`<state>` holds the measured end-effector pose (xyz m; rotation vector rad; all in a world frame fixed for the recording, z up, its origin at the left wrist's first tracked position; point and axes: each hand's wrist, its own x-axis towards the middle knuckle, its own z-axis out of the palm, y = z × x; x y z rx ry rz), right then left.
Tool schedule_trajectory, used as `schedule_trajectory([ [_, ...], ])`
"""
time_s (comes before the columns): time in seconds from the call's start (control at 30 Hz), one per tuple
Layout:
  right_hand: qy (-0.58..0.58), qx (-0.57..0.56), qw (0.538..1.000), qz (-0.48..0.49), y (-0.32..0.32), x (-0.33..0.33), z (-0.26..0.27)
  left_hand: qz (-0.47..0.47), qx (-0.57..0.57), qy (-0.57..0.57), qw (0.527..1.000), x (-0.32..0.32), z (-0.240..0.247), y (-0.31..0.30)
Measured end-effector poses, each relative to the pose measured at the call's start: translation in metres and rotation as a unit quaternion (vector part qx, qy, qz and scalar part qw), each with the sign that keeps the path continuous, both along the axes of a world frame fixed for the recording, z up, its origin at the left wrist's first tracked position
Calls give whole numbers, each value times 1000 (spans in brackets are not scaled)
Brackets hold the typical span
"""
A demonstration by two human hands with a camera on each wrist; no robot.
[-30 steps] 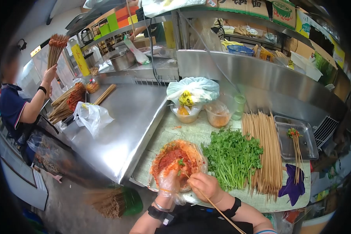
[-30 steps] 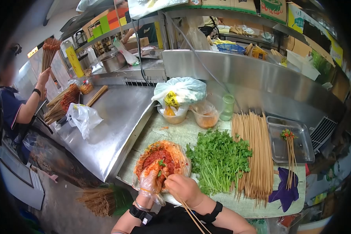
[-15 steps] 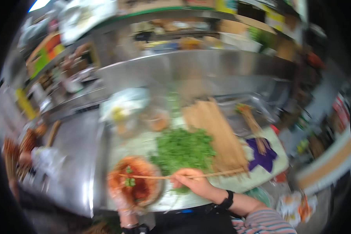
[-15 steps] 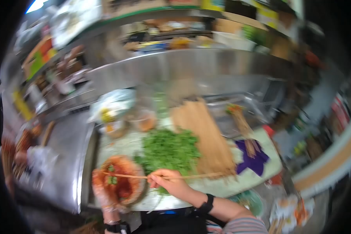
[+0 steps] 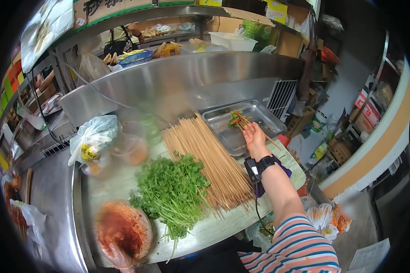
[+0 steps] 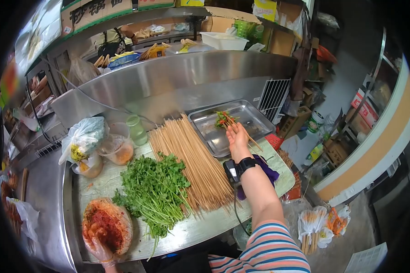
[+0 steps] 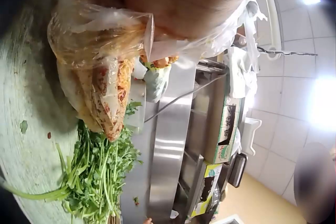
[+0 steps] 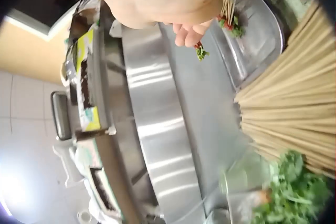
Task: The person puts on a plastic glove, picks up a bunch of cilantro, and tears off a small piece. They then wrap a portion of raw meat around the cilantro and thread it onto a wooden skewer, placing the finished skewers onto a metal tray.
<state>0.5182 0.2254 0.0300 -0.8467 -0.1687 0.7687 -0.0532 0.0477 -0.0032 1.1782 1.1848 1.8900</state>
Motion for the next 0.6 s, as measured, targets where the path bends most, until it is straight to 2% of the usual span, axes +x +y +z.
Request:
schedule_trajectory([
  [0.1,54,-3,998,-25,6,11,-21,8,-12,14,1000,0,-2,2],
  [0.13,60,-6,998,15,3,12,-22,13,-26,19,999,1,2,1],
  [0.17,69,-15,996,59,-3,9,-19,-20,-24,62,998,-1,8,-2],
  [0.2,82,-29,990,108,-10,0,-19,-86,-27,-84,992,-5,0,0],
  [0.23,47,-36,982,177,-17,-13,-18,-18,-63,-14,998,-5,-1,-3],
  [0.27,11,-34,969,243,-22,-27,-9,-28,-26,-28,999,5,6,-3],
  [0.33,-96,-59,943,314,-40,-76,17,-22,-38,-9,999,0,1,-3],
  [0.4,-202,-65,899,384,-57,-119,33,-10,-31,-11,999,6,10,-4],
  [0.53,-415,-124,764,478,-67,-186,36,29,-15,36,999,7,8,-3],
  [0.6,-661,-91,653,359,-60,-204,18,37,-12,75,996,2,3,-3],
])
